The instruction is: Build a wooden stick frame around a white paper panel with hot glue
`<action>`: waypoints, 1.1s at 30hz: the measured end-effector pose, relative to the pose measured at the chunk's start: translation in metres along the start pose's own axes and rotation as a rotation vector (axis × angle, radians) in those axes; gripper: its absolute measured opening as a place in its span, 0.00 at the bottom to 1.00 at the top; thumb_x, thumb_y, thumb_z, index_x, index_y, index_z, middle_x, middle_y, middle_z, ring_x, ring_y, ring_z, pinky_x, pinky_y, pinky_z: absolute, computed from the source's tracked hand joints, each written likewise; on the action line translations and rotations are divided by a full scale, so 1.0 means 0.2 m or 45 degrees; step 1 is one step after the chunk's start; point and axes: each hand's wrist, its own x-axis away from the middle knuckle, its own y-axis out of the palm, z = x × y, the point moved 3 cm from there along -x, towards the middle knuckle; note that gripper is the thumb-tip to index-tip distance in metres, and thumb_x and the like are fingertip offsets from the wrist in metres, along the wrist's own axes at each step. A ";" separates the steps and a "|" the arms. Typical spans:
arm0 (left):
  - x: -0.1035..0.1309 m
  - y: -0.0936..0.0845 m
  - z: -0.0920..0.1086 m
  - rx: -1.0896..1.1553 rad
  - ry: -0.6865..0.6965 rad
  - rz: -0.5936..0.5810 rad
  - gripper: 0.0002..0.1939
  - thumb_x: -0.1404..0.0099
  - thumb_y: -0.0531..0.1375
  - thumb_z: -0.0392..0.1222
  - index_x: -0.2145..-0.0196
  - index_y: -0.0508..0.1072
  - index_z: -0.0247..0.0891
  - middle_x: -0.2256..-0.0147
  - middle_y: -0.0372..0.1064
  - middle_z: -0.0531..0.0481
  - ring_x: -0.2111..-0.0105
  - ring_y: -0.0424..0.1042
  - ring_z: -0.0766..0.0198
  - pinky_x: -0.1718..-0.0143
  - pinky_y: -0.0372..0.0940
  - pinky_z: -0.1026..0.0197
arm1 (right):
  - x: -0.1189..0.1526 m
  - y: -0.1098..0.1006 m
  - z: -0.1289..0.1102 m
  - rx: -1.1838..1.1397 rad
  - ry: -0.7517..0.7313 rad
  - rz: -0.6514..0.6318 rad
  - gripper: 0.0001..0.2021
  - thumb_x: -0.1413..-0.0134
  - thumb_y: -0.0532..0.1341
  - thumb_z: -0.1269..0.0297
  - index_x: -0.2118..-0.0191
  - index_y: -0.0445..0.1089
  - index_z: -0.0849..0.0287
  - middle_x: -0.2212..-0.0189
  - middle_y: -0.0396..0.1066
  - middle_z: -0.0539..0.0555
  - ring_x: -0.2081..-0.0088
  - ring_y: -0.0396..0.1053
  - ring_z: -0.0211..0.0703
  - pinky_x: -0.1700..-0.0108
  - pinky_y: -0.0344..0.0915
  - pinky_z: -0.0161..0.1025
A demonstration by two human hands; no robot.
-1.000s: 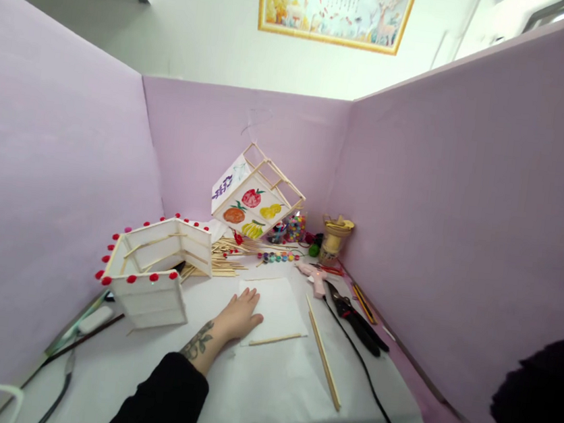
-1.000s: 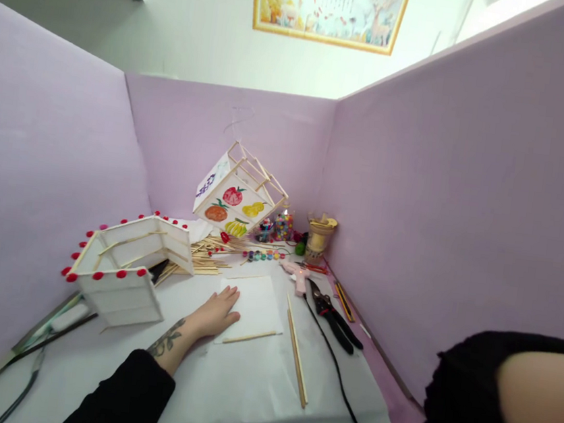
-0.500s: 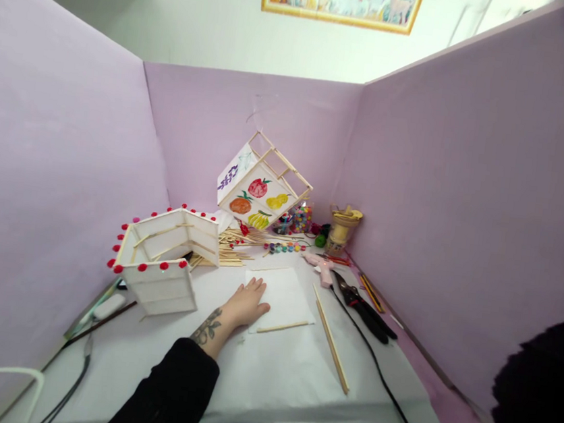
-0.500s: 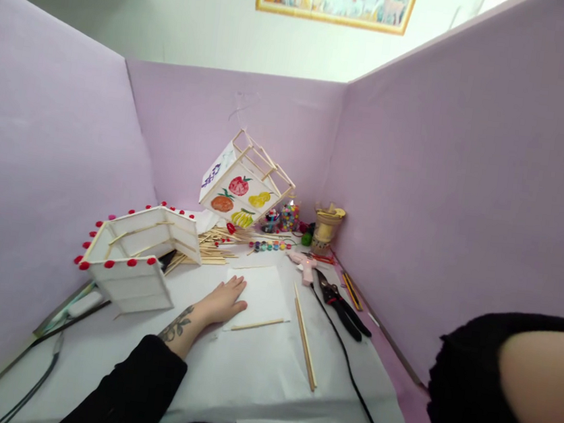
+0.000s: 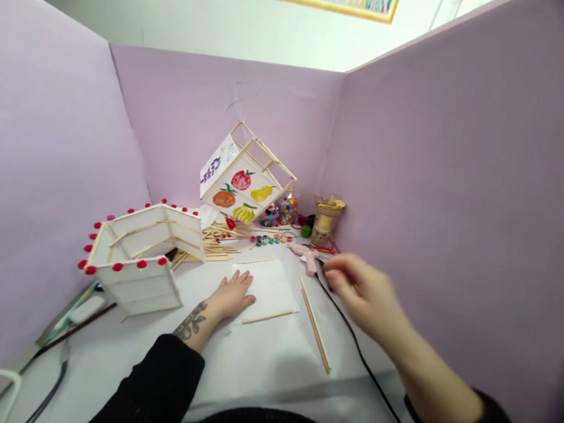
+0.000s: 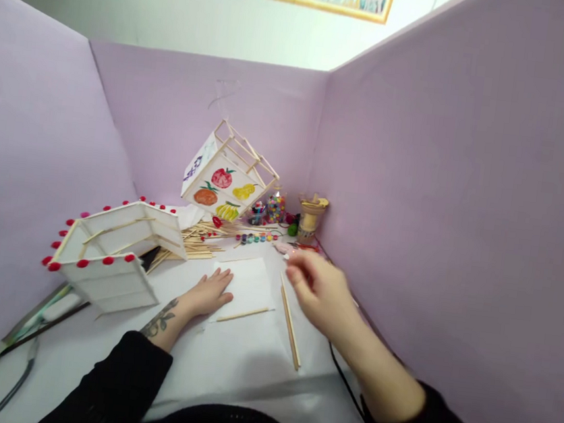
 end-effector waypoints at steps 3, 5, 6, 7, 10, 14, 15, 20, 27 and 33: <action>-0.01 0.00 0.00 -0.026 0.002 0.031 0.36 0.35 0.47 0.51 0.33 0.47 0.35 0.31 0.34 0.42 0.32 0.33 0.49 0.36 0.39 0.38 | 0.05 0.24 0.11 0.211 0.267 -0.401 0.11 0.41 0.57 0.63 0.70 0.73 0.60 0.70 0.74 0.56 0.68 0.70 0.43 0.69 0.58 0.35; -0.01 -0.01 0.01 -0.024 0.025 0.094 0.36 0.36 0.47 0.50 0.33 0.47 0.35 0.31 0.35 0.43 0.32 0.34 0.50 0.36 0.39 0.40 | 0.09 0.39 0.20 0.319 0.387 -0.552 0.12 0.44 0.59 0.58 0.69 0.73 0.60 0.70 0.75 0.58 0.67 0.71 0.45 0.71 0.55 0.36; -0.01 -0.02 0.01 -0.015 0.034 0.132 0.35 0.35 0.47 0.50 0.33 0.48 0.35 0.32 0.36 0.43 0.32 0.35 0.50 0.36 0.39 0.41 | 0.11 0.44 0.23 0.361 0.426 -0.586 0.13 0.45 0.59 0.55 0.68 0.74 0.60 0.69 0.75 0.59 0.66 0.71 0.47 0.71 0.54 0.36; -0.02 -0.02 0.01 -0.004 0.039 0.168 0.34 0.35 0.47 0.50 0.34 0.49 0.35 0.32 0.38 0.43 0.32 0.36 0.51 0.36 0.40 0.42 | 0.12 0.49 0.27 0.396 0.453 -0.616 0.15 0.46 0.60 0.53 0.67 0.74 0.61 0.68 0.75 0.60 0.66 0.72 0.48 0.71 0.54 0.36; -0.02 -0.03 0.01 0.016 0.060 0.237 0.32 0.34 0.47 0.48 0.35 0.53 0.36 0.33 0.44 0.44 0.33 0.41 0.54 0.35 0.42 0.46 | 0.13 0.55 0.33 0.435 0.482 -0.691 0.16 0.49 0.61 0.52 0.67 0.75 0.62 0.67 0.76 0.62 0.65 0.72 0.49 0.71 0.54 0.37; -0.02 -0.03 0.01 0.002 0.114 0.243 0.28 0.34 0.47 0.46 0.38 0.59 0.38 0.35 0.51 0.45 0.34 0.47 0.55 0.35 0.44 0.48 | 0.11 0.58 0.35 0.418 0.465 -0.742 0.13 0.48 0.59 0.60 0.68 0.76 0.64 0.69 0.76 0.63 0.66 0.72 0.48 0.70 0.55 0.37; -0.02 -0.03 0.01 0.002 0.122 0.241 0.27 0.34 0.47 0.46 0.38 0.60 0.38 0.35 0.53 0.45 0.35 0.48 0.56 0.35 0.44 0.48 | 0.10 0.58 0.36 0.428 0.463 -0.743 0.12 0.48 0.58 0.63 0.67 0.76 0.65 0.69 0.76 0.63 0.66 0.72 0.48 0.70 0.55 0.37; -0.02 -0.02 0.02 0.015 0.148 0.205 0.29 0.33 0.48 0.48 0.36 0.57 0.41 0.34 0.48 0.47 0.33 0.43 0.53 0.35 0.41 0.44 | 0.09 0.54 0.35 0.356 0.425 -0.702 0.07 0.51 0.58 0.69 0.74 0.71 0.64 0.72 0.75 0.60 0.69 0.71 0.44 0.72 0.55 0.35; -0.04 0.05 0.04 -0.033 0.168 0.006 0.35 0.33 0.45 0.58 0.32 0.45 0.45 0.31 0.30 0.45 0.33 0.27 0.43 0.38 0.34 0.32 | 0.07 0.44 0.33 -0.482 0.531 -0.450 0.09 0.48 0.53 0.62 0.77 0.57 0.56 0.88 0.59 0.45 0.86 0.59 0.34 0.83 0.52 0.31; -0.08 0.10 0.01 -0.047 0.136 -0.046 0.38 0.35 0.46 0.63 0.32 0.42 0.50 0.31 0.28 0.46 0.33 0.25 0.39 0.43 0.30 0.24 | -0.02 0.51 0.22 -0.812 0.537 -0.400 0.06 0.52 0.55 0.62 0.74 0.56 0.55 0.87 0.61 0.44 0.86 0.60 0.35 0.85 0.53 0.30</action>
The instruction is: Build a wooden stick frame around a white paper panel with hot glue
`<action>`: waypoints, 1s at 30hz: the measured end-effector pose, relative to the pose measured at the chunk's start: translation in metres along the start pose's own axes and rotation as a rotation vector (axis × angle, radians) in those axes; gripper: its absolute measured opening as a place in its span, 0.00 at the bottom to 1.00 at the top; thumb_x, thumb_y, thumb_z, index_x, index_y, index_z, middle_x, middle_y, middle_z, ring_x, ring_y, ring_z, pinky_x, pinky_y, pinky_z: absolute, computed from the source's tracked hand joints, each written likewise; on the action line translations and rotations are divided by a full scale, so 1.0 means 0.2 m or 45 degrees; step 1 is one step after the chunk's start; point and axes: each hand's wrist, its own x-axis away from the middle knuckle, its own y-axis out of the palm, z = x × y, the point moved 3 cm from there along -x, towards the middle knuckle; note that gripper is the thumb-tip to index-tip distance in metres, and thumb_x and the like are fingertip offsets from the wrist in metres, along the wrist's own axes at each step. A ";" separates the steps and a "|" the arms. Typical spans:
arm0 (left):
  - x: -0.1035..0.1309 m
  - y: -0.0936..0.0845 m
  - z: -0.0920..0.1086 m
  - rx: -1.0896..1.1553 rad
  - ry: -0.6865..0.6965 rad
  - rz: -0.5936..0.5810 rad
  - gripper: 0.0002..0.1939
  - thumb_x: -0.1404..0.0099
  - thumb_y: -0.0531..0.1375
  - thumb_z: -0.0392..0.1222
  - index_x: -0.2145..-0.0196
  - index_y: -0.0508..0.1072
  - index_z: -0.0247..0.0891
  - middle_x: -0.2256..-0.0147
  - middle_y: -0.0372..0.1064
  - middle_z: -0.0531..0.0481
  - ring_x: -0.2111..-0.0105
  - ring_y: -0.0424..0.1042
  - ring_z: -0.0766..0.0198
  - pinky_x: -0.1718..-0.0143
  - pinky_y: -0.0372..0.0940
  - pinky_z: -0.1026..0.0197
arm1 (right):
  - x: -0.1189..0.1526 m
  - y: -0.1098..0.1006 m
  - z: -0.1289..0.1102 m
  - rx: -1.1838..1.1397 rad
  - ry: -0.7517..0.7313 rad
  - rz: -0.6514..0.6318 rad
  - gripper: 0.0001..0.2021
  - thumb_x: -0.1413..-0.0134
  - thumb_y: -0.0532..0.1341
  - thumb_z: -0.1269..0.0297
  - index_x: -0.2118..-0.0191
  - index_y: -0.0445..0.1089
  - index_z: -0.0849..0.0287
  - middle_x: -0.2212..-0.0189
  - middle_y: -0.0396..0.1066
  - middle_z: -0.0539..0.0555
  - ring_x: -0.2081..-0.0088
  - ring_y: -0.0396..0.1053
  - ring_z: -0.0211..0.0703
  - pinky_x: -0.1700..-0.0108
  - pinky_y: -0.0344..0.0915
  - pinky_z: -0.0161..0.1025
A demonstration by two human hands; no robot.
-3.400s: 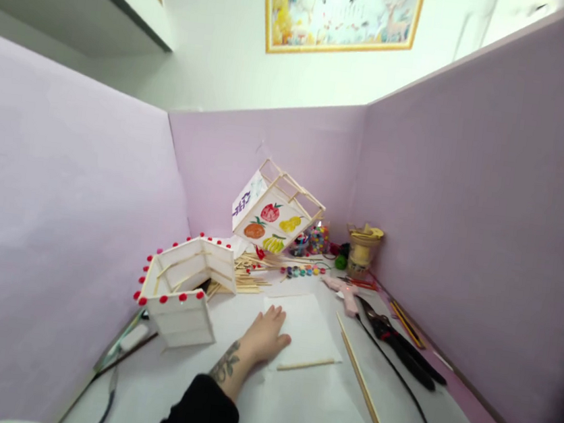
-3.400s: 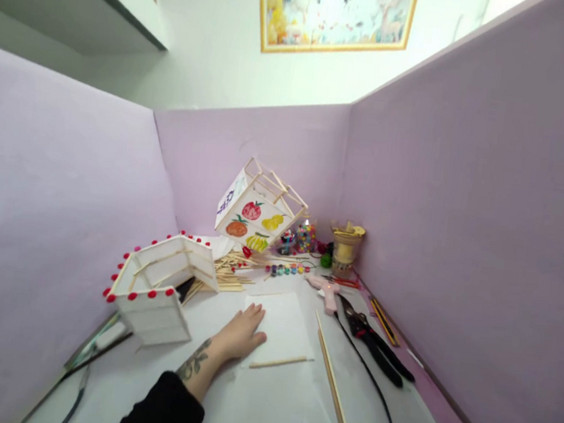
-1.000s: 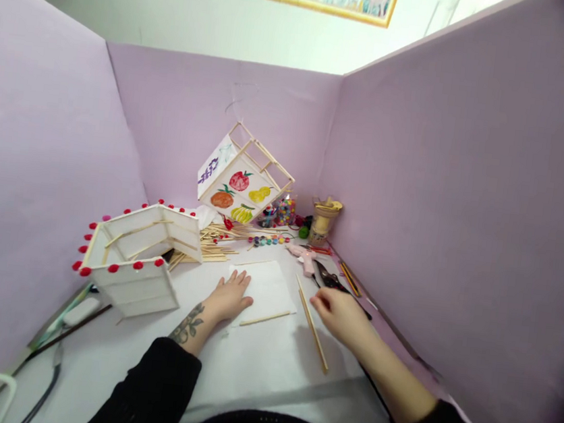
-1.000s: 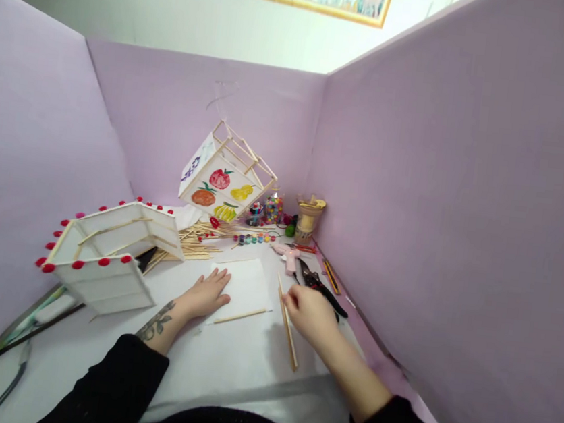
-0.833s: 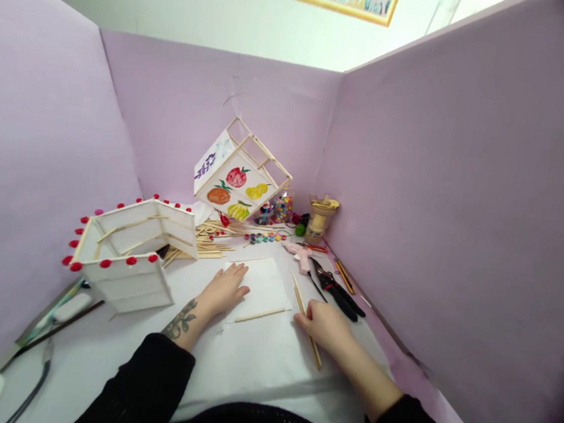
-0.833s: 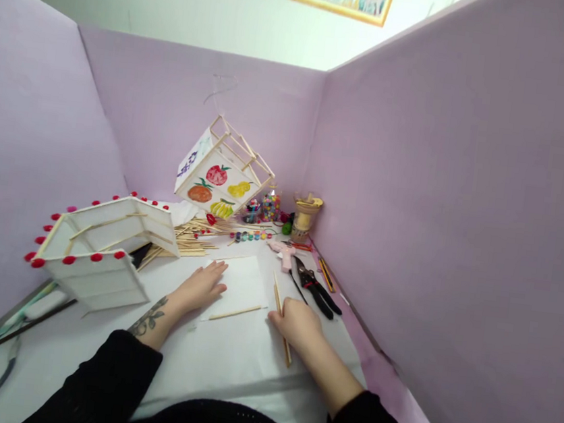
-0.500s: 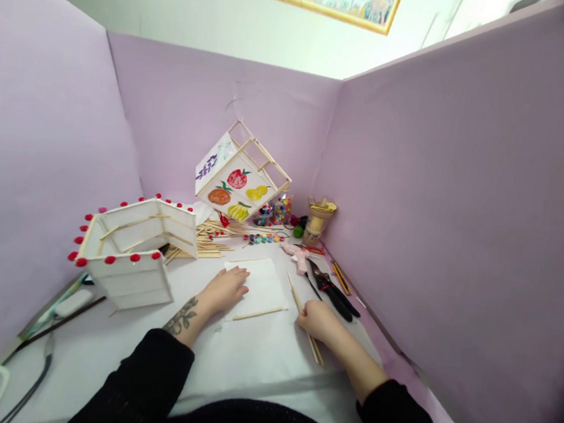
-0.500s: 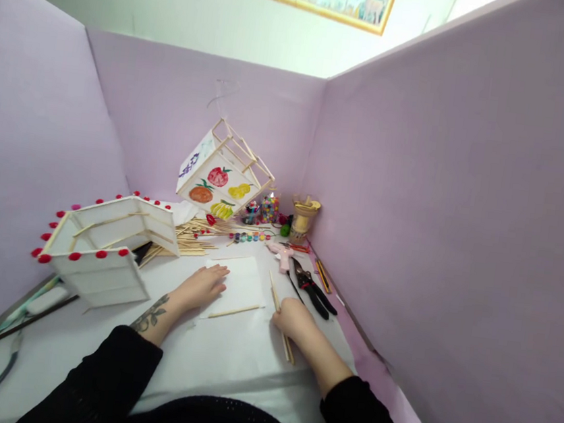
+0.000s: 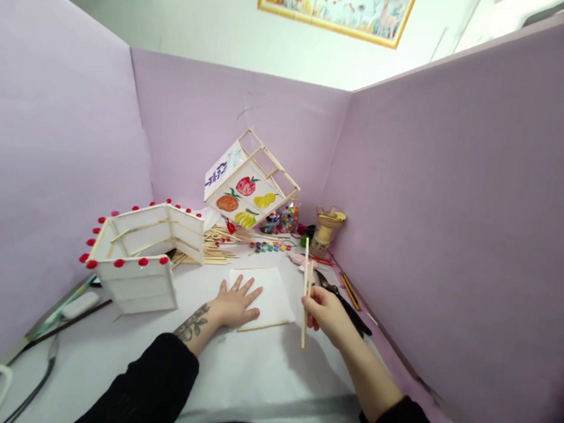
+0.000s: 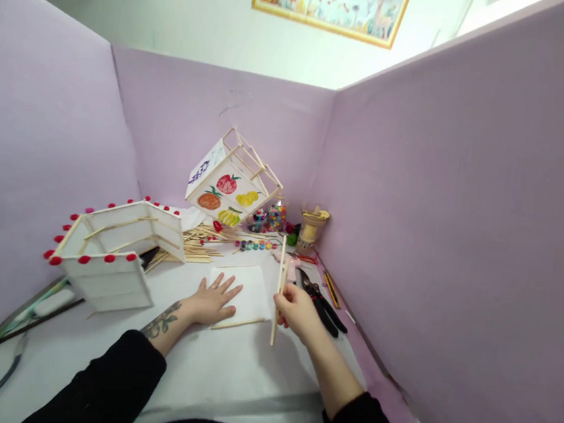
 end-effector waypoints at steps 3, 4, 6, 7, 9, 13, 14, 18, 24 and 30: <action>0.00 -0.03 0.01 0.092 -0.023 0.181 0.33 0.36 0.51 0.59 0.35 0.53 0.51 0.31 0.35 0.46 0.33 0.29 0.37 0.43 0.29 0.23 | -0.02 0.10 -0.06 -0.004 -0.101 -0.028 0.05 0.52 0.55 0.64 0.73 0.58 0.56 0.85 0.62 0.44 0.84 0.63 0.36 0.83 0.57 0.31; 0.01 -0.05 0.02 0.164 -0.020 0.305 0.30 0.35 0.51 0.56 0.37 0.58 0.51 0.32 0.40 0.46 0.33 0.33 0.39 0.42 0.30 0.24 | -0.02 0.14 -0.07 0.006 -0.138 -0.032 0.04 0.52 0.55 0.64 0.73 0.58 0.56 0.84 0.63 0.44 0.83 0.63 0.36 0.82 0.58 0.32; 0.04 -0.12 0.05 0.409 0.050 0.599 0.23 0.32 0.49 0.52 0.43 0.68 0.46 0.37 0.55 0.43 0.35 0.48 0.45 0.39 0.39 0.31 | -0.02 0.20 -0.08 0.043 -0.219 -0.031 0.05 0.50 0.55 0.64 0.73 0.59 0.57 0.83 0.63 0.45 0.81 0.64 0.37 0.79 0.59 0.32; 0.06 -0.15 0.06 0.573 0.117 0.730 0.22 0.31 0.49 0.51 0.47 0.72 0.44 0.41 0.63 0.42 0.39 0.57 0.49 0.39 0.47 0.37 | -0.02 0.23 -0.09 0.070 -0.267 -0.027 0.05 0.49 0.55 0.64 0.73 0.59 0.57 0.82 0.63 0.45 0.80 0.64 0.37 0.78 0.60 0.32; 0.10 -0.19 0.09 0.899 0.280 0.849 0.21 0.33 0.53 0.53 0.55 0.77 0.38 0.54 0.72 0.39 0.50 0.69 0.53 0.46 0.61 0.48 | -0.02 0.28 -0.10 0.149 -0.367 -0.025 0.05 0.47 0.54 0.65 0.72 0.60 0.57 0.81 0.64 0.46 0.78 0.64 0.37 0.75 0.60 0.33; 0.13 -0.21 0.14 1.344 0.445 0.739 0.19 0.42 0.64 0.53 0.61 0.78 0.34 0.64 0.73 0.44 0.63 0.72 0.59 0.59 0.67 0.58 | 0.00 0.36 -0.12 0.336 -0.516 -0.083 0.04 0.44 0.54 0.68 0.69 0.64 0.59 0.75 0.69 0.51 0.73 0.66 0.39 0.70 0.60 0.34; 0.13 -0.20 0.15 1.413 0.454 0.708 0.19 0.43 0.65 0.52 0.62 0.78 0.34 0.65 0.73 0.45 0.64 0.72 0.60 0.60 0.67 0.58 | 0.01 0.37 -0.12 0.367 -0.542 -0.099 0.04 0.43 0.53 0.69 0.66 0.65 0.59 0.72 0.71 0.52 0.71 0.67 0.40 0.68 0.61 0.35; 0.14 -0.18 0.17 1.446 0.474 0.624 0.16 0.44 0.66 0.49 0.64 0.78 0.34 0.66 0.72 0.47 0.66 0.71 0.62 0.63 0.67 0.61 | 0.04 0.39 -0.13 0.372 -0.569 -0.144 0.10 0.41 0.53 0.70 0.55 0.67 0.60 0.62 0.73 0.57 0.63 0.70 0.44 0.61 0.63 0.38; 0.17 -0.19 0.21 1.487 0.505 0.553 0.15 0.43 0.66 0.49 0.67 0.75 0.33 0.70 0.70 0.49 0.70 0.70 0.65 0.66 0.66 0.63 | 0.06 0.39 -0.06 0.467 -0.539 -0.085 0.04 0.45 0.57 0.73 0.67 0.68 0.60 0.69 0.72 0.55 0.65 0.69 0.44 0.62 0.63 0.37; 0.19 -0.19 0.23 1.361 0.584 0.611 0.16 0.42 0.65 0.50 0.64 0.77 0.33 0.65 0.72 0.45 0.66 0.72 0.62 0.64 0.67 0.63 | 0.07 0.41 -0.05 0.423 -0.616 -0.053 0.09 0.39 0.53 0.69 0.61 0.70 0.62 0.64 0.73 0.59 0.61 0.71 0.47 0.58 0.65 0.40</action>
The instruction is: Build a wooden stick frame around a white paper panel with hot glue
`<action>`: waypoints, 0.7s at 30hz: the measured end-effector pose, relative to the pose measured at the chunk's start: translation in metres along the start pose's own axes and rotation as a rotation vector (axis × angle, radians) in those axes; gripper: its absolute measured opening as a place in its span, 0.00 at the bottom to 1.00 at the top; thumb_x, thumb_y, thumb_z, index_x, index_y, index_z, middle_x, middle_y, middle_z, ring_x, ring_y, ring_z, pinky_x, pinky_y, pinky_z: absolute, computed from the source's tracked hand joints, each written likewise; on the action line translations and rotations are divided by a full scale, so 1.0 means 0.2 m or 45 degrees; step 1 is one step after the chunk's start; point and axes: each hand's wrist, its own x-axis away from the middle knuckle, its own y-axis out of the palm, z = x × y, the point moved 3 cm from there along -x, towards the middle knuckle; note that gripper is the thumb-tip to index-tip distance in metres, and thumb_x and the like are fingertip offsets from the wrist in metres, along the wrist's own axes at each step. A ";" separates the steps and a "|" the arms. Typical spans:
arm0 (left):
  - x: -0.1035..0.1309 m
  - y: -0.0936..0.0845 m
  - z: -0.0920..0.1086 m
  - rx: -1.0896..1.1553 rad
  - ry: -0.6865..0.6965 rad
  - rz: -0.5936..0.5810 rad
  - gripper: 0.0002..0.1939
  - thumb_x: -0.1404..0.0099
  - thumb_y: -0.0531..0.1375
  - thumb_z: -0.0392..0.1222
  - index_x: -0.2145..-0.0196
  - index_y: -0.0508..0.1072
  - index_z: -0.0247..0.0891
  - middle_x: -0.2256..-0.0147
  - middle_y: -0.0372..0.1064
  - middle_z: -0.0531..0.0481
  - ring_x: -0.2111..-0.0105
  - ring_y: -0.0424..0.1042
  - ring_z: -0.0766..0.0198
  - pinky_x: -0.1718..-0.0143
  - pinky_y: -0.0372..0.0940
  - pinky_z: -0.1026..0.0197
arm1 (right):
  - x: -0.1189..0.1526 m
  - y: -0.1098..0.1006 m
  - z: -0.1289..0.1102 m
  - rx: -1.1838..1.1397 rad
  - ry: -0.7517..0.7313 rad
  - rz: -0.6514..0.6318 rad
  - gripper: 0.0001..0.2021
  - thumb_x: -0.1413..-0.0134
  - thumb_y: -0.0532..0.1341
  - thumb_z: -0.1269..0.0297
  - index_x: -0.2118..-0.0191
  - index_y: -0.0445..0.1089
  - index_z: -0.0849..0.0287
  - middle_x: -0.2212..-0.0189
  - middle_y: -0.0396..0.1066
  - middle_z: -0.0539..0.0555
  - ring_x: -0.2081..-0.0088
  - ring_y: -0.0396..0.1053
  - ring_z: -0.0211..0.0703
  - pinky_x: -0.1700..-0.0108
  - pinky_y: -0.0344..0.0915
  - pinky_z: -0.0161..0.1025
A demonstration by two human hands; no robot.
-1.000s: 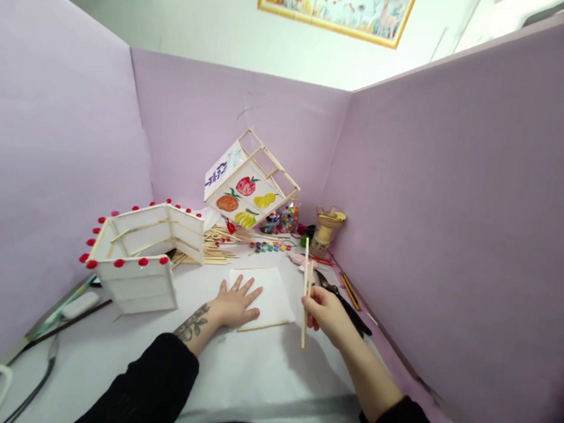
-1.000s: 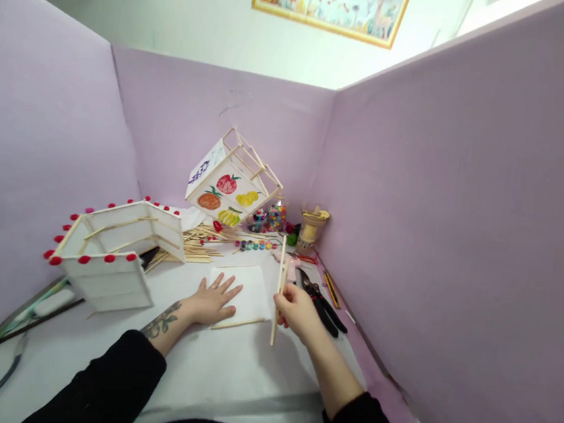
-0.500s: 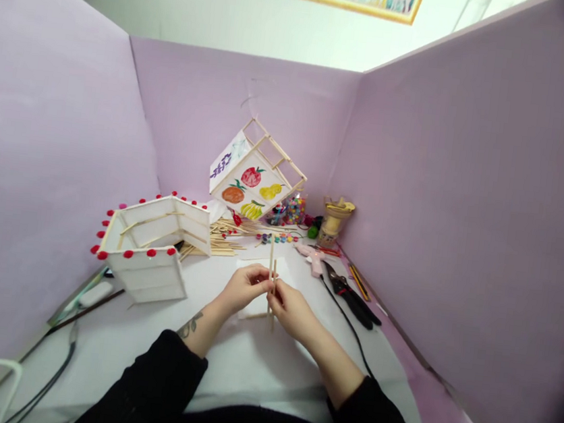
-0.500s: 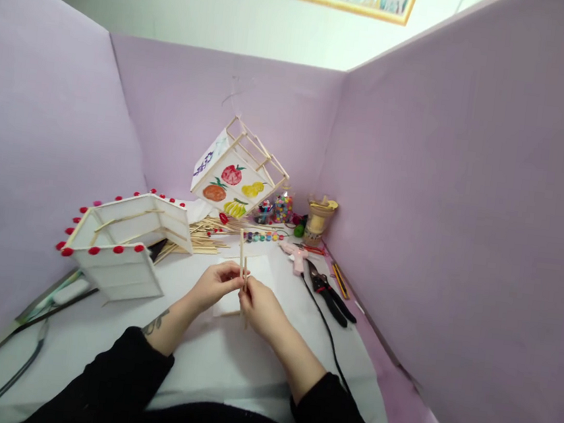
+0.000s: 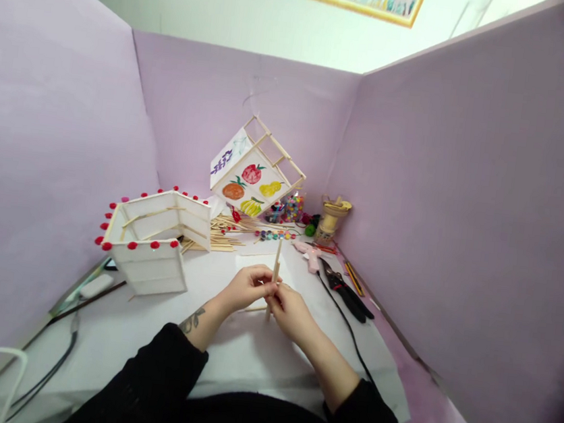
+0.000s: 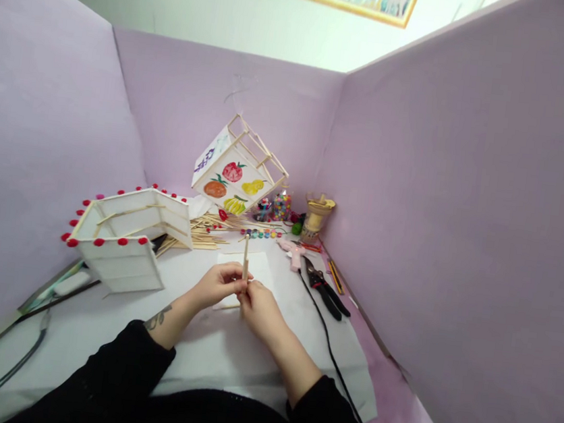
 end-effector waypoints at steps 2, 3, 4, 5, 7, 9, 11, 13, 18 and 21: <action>0.00 0.00 -0.01 -0.003 0.012 0.004 0.16 0.42 0.65 0.50 0.63 0.78 0.33 0.64 0.73 0.44 0.65 0.72 0.61 0.63 0.67 0.62 | 0.00 0.00 0.00 0.015 -0.011 0.006 0.09 0.39 0.53 0.69 0.59 0.70 0.62 0.63 0.74 0.60 0.60 0.71 0.48 0.58 0.65 0.40; 0.00 0.00 -0.01 0.004 0.012 0.010 0.17 0.42 0.65 0.50 0.63 0.78 0.33 0.64 0.73 0.44 0.64 0.72 0.61 0.63 0.67 0.62 | 0.00 0.01 0.00 0.023 -0.014 0.009 0.09 0.39 0.53 0.69 0.58 0.70 0.62 0.63 0.74 0.60 0.60 0.71 0.48 0.59 0.65 0.40; 0.01 0.00 -0.02 0.014 0.009 0.021 0.17 0.43 0.65 0.50 0.63 0.78 0.33 0.64 0.74 0.44 0.64 0.73 0.60 0.63 0.67 0.62 | 0.00 0.01 0.01 0.028 -0.016 0.009 0.10 0.39 0.53 0.69 0.58 0.70 0.61 0.63 0.74 0.60 0.61 0.71 0.47 0.59 0.65 0.40; 0.01 0.00 -0.02 0.021 0.005 0.035 0.18 0.43 0.65 0.51 0.62 0.78 0.33 0.64 0.74 0.43 0.64 0.73 0.60 0.63 0.68 0.62 | 0.00 0.01 0.02 0.036 -0.018 0.006 0.10 0.39 0.53 0.69 0.58 0.70 0.61 0.63 0.74 0.60 0.61 0.71 0.47 0.59 0.65 0.40; 0.01 0.00 -0.03 0.015 -0.007 0.055 0.18 0.42 0.64 0.51 0.62 0.78 0.33 0.64 0.75 0.44 0.65 0.73 0.60 0.64 0.68 0.62 | -0.01 0.01 0.03 0.057 -0.019 -0.004 0.09 0.40 0.54 0.69 0.58 0.70 0.62 0.64 0.73 0.60 0.62 0.71 0.48 0.60 0.65 0.40; 0.01 0.00 -0.02 -0.019 -0.017 0.056 0.17 0.41 0.63 0.51 0.62 0.78 0.33 0.64 0.75 0.44 0.66 0.73 0.61 0.64 0.68 0.62 | -0.01 0.02 0.03 0.069 -0.015 -0.014 0.09 0.40 0.55 0.69 0.59 0.70 0.63 0.65 0.73 0.59 0.63 0.71 0.47 0.60 0.64 0.40; 0.01 0.01 -0.02 -0.052 -0.021 0.048 0.16 0.41 0.63 0.50 0.63 0.78 0.33 0.65 0.75 0.44 0.66 0.73 0.61 0.65 0.68 0.62 | 0.00 0.02 0.03 0.061 0.000 -0.014 0.09 0.40 0.54 0.69 0.59 0.70 0.62 0.66 0.73 0.59 0.63 0.71 0.46 0.60 0.64 0.39; 0.01 0.01 -0.02 -0.069 -0.018 0.046 0.15 0.41 0.63 0.49 0.63 0.78 0.33 0.65 0.75 0.45 0.66 0.73 0.61 0.65 0.68 0.63 | 0.00 0.03 0.03 0.041 0.014 -0.002 0.09 0.40 0.54 0.69 0.59 0.70 0.62 0.65 0.73 0.58 0.63 0.71 0.45 0.60 0.64 0.39; 0.01 -0.01 0.00 -0.134 0.020 0.069 0.15 0.40 0.62 0.49 0.63 0.78 0.33 0.67 0.75 0.45 0.68 0.72 0.63 0.67 0.67 0.64 | 0.01 0.00 0.03 0.063 0.088 -0.070 0.07 0.43 0.56 0.71 0.64 0.71 0.61 0.67 0.73 0.57 0.65 0.70 0.43 0.61 0.65 0.38; 0.01 -0.01 0.02 -0.179 0.043 0.084 0.15 0.39 0.61 0.49 0.64 0.78 0.33 0.68 0.75 0.45 0.68 0.72 0.63 0.66 0.66 0.64 | -0.01 -0.10 0.02 -0.057 0.193 -0.058 0.08 0.46 0.56 0.70 0.63 0.72 0.61 0.68 0.74 0.55 0.70 0.70 0.40 0.65 0.66 0.38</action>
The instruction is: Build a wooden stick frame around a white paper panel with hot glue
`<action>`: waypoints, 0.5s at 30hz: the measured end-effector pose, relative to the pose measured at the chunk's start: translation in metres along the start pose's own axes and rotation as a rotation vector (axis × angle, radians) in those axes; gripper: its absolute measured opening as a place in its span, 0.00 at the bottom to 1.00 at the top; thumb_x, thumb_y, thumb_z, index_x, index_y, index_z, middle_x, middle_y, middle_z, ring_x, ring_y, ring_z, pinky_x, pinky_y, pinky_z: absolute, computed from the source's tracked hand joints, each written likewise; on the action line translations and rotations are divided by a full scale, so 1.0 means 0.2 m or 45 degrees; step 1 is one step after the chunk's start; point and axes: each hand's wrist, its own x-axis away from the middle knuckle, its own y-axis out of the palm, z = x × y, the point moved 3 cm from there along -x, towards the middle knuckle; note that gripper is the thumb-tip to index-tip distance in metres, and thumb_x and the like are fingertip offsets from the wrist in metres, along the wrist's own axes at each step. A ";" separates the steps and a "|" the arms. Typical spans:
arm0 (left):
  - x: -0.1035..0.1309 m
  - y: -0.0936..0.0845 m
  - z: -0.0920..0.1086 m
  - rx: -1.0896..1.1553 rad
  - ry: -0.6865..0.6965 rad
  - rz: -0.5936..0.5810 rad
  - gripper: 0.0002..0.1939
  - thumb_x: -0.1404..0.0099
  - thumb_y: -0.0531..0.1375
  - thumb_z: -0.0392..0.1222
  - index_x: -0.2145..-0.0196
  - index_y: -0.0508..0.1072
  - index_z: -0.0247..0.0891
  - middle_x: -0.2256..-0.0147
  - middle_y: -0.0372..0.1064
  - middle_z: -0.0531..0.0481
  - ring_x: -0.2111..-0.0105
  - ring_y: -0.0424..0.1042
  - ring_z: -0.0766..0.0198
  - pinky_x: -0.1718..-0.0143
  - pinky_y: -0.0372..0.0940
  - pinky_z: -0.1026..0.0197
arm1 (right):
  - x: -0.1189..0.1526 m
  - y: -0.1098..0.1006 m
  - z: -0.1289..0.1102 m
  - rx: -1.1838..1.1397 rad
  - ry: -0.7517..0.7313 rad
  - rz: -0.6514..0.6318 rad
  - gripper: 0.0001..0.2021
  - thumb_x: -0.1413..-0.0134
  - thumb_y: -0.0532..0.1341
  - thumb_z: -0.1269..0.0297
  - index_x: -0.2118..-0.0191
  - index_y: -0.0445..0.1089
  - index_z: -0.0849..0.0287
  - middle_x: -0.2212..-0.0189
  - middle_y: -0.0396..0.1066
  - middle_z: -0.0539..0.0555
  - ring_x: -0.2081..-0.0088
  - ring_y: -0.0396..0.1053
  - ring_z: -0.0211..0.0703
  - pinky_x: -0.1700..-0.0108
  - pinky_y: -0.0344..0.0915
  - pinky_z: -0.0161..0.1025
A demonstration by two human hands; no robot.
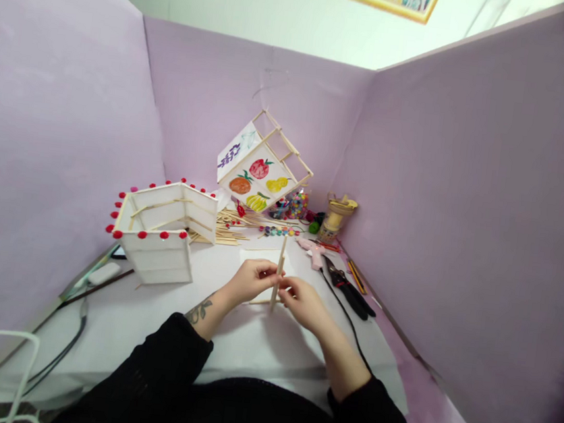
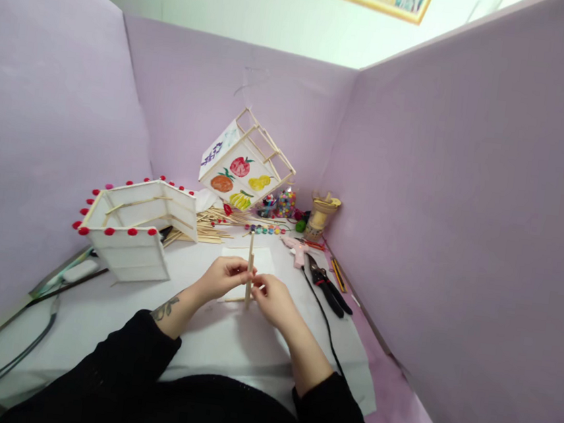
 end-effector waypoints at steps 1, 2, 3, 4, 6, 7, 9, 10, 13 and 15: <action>0.00 0.00 0.01 -0.011 0.003 0.002 0.15 0.39 0.61 0.49 0.64 0.79 0.33 0.68 0.75 0.45 0.68 0.72 0.63 0.66 0.65 0.64 | -0.01 -0.05 -0.02 -0.078 0.008 0.058 0.10 0.46 0.56 0.69 0.61 0.72 0.61 0.67 0.74 0.55 0.70 0.69 0.40 0.66 0.67 0.38; 0.00 0.00 0.01 -0.018 0.002 0.002 0.15 0.39 0.61 0.50 0.64 0.79 0.33 0.68 0.75 0.45 0.68 0.72 0.63 0.66 0.65 0.64 | -0.01 -0.10 -0.05 -0.151 -0.004 0.131 0.12 0.45 0.55 0.67 0.58 0.72 0.61 0.66 0.74 0.56 0.71 0.69 0.39 0.66 0.67 0.38; 0.00 0.00 0.02 -0.020 0.001 0.002 0.15 0.39 0.61 0.50 0.64 0.79 0.33 0.68 0.75 0.46 0.68 0.71 0.63 0.66 0.65 0.64 | -0.02 -0.14 -0.08 -0.201 -0.039 0.183 0.14 0.45 0.56 0.65 0.55 0.72 0.61 0.65 0.74 0.56 0.71 0.69 0.39 0.67 0.67 0.38; 0.00 0.00 0.02 -0.020 -0.001 0.001 0.16 0.39 0.61 0.50 0.65 0.79 0.33 0.68 0.75 0.46 0.69 0.71 0.63 0.67 0.64 0.64 | -0.03 -0.18 -0.12 -0.220 -0.091 0.209 0.15 0.46 0.57 0.63 0.54 0.71 0.61 0.64 0.73 0.56 0.71 0.69 0.38 0.67 0.67 0.37; 0.00 0.01 0.01 -0.009 -0.009 -0.005 0.16 0.39 0.61 0.50 0.66 0.78 0.33 0.70 0.74 0.47 0.70 0.70 0.64 0.67 0.64 0.65 | -0.06 -0.21 -0.21 -0.186 -0.194 0.198 0.15 0.49 0.60 0.63 0.55 0.72 0.61 0.65 0.73 0.55 0.71 0.68 0.38 0.68 0.66 0.37; 0.00 0.02 0.01 -0.001 -0.014 -0.006 0.16 0.39 0.61 0.50 0.67 0.78 0.33 0.71 0.74 0.48 0.71 0.70 0.65 0.68 0.64 0.65 | -0.06 -0.21 -0.24 -0.147 -0.232 0.189 0.13 0.49 0.60 0.63 0.58 0.73 0.60 0.67 0.73 0.54 0.71 0.67 0.38 0.68 0.65 0.37; 0.00 0.02 0.00 0.007 -0.023 -0.012 0.15 0.39 0.61 0.49 0.69 0.79 0.32 0.72 0.74 0.48 0.72 0.70 0.65 0.68 0.64 0.65 | -0.07 -0.20 -0.29 -0.059 -0.266 0.188 0.08 0.48 0.58 0.65 0.65 0.74 0.60 0.71 0.72 0.53 0.71 0.67 0.38 0.68 0.63 0.36; 0.00 0.01 0.00 0.010 -0.031 -0.028 0.14 0.39 0.61 0.47 0.68 0.79 0.33 0.72 0.75 0.48 0.71 0.70 0.64 0.67 0.64 0.65 | -0.07 -0.20 -0.30 -0.022 -0.269 0.195 0.08 0.48 0.58 0.66 0.68 0.74 0.60 0.73 0.71 0.52 0.71 0.66 0.38 0.68 0.62 0.36; -0.01 -0.03 -0.02 -0.003 -0.107 -0.178 0.11 0.42 0.62 0.41 0.62 0.80 0.36 0.67 0.77 0.49 0.68 0.72 0.63 0.64 0.65 0.64 | -0.06 -0.20 -0.29 0.001 -0.248 0.211 0.08 0.46 0.57 0.65 0.72 0.72 0.59 0.76 0.69 0.51 0.72 0.65 0.39 0.70 0.60 0.35; -0.01 -0.05 -0.04 -0.048 -0.173 -0.324 0.15 0.44 0.63 0.37 0.57 0.79 0.38 0.67 0.77 0.50 0.69 0.72 0.64 0.65 0.64 0.65 | -0.06 -0.21 -0.27 -0.033 -0.228 0.205 0.08 0.46 0.57 0.64 0.71 0.72 0.59 0.77 0.69 0.51 0.72 0.65 0.39 0.70 0.60 0.35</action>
